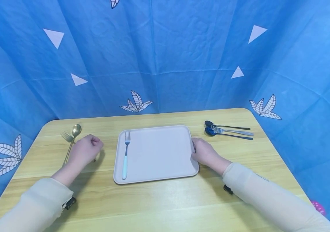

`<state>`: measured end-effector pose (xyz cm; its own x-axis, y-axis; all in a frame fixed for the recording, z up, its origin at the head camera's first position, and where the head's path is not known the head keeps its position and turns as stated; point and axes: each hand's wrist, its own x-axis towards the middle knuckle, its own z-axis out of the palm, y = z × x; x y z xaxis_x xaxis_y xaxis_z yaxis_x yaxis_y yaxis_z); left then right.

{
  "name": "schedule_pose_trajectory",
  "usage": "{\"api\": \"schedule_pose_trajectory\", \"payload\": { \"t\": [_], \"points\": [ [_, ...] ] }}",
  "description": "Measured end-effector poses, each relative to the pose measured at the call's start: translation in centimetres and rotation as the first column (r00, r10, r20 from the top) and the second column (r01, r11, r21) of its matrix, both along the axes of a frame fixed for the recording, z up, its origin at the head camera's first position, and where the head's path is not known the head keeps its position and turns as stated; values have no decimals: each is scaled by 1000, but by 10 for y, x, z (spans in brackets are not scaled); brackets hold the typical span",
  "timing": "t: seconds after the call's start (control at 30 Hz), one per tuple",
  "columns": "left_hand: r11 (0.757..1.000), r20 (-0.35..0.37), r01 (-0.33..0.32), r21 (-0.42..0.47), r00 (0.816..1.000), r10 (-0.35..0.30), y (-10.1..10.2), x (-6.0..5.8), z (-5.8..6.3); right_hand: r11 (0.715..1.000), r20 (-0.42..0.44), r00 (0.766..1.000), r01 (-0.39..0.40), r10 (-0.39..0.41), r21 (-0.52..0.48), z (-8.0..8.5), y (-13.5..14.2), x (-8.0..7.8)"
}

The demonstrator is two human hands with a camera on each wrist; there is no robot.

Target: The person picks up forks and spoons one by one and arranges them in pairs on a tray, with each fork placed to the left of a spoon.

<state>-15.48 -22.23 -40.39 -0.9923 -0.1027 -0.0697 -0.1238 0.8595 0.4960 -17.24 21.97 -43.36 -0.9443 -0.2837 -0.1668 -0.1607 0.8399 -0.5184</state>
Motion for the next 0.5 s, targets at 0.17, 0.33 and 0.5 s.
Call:
{"api": "schedule_pose_trajectory", "payload": {
  "t": [0.17, 0.33, 0.5],
  "points": [
    [1000, -19, -7, -9, 1000, 7, -8, -1, -1, 1000, 5, 1000, 5, -5, 6, 0, -1, 0],
    [1000, -29, -7, -1, 1000, 7, -18, -3, -3, 1000, 3, 1000, 3, -3, 5, 0, -1, 1],
    [1000, -27, -21, -12, 999, 20, -27, -5, -4, 1000, 1, 1000, 1, -1, 5, 0, 0, 2]
  ]
}}
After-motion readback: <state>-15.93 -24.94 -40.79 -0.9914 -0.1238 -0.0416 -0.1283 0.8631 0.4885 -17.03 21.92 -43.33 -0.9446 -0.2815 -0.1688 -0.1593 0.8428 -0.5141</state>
